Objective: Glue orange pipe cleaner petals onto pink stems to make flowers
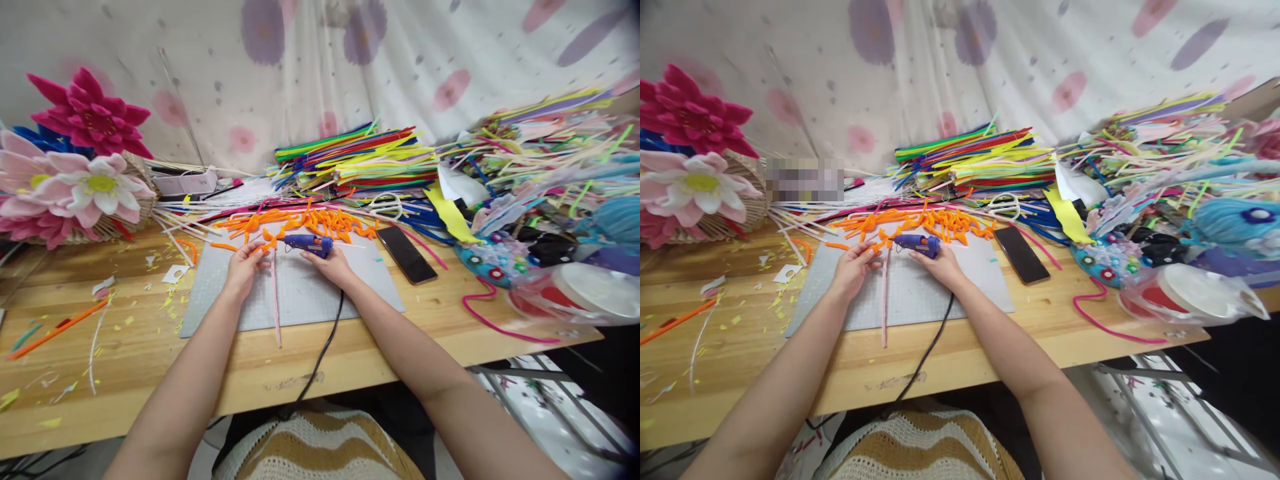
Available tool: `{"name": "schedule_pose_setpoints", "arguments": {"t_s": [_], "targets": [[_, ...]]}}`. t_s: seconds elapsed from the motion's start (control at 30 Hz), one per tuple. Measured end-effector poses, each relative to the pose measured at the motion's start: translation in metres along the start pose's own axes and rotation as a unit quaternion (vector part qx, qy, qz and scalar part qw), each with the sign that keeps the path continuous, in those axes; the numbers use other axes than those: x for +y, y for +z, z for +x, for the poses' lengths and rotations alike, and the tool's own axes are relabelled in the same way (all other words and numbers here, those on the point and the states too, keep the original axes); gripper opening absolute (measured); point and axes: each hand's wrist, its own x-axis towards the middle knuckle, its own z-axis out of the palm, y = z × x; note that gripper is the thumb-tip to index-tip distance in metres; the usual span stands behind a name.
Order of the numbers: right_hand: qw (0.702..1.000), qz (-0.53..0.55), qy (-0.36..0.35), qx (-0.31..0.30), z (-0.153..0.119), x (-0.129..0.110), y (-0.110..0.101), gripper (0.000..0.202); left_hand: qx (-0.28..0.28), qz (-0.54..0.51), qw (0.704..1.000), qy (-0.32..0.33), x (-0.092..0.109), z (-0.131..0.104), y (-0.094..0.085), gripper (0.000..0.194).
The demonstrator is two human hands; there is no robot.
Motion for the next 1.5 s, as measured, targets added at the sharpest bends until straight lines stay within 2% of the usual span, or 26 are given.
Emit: {"name": "schedule_pose_setpoints", "arguments": {"t_s": [0.23, 0.47, 0.73, 0.93, 1.17, 1.37, 1.5], "targets": [[0.998, -0.013, -0.029, -0.045, -0.0021, -0.0014, 0.0002, 0.039, -0.002, -0.002, 1.000, -0.006, 0.0008, -0.0003, 0.0003, 0.027], [1.000, -0.013, 0.001, 0.002, 0.0012, 0.0031, 0.0004, 0.039, -0.012, -0.001, 1.000, -0.004, 0.0001, 0.0005, -0.0011, 0.027], [0.999, -0.020, -0.027, -0.042, -0.0025, -0.0036, 0.0002, 0.039, 0.002, -0.010, 1.000, -0.023, 0.0021, 0.0000, 0.0008, 0.026], [1.000, -0.020, -0.018, 0.005, 0.0011, 0.0004, 0.0002, 0.038, -0.004, 0.003, 1.000, -0.019, 0.0026, 0.0003, 0.0007, 0.027], [0.999, -0.021, -0.032, -0.036, -0.0004, 0.0013, 0.0000, 0.038, -0.002, -0.005, 1.000, -0.021, 0.0036, -0.0009, 0.0018, 0.024], [1.000, -0.022, -0.019, 0.009, 0.0020, 0.0024, 0.0013, 0.038, -0.001, -0.007, 1.000, -0.017, 0.0043, -0.0017, 0.0019, 0.024], [1.000, -0.009, -0.024, -0.011, 0.0002, 0.0011, 0.0004, 0.038, 0.002, -0.007, 1.000, -0.017, 0.0039, -0.0014, 0.0015, 0.024]]}}
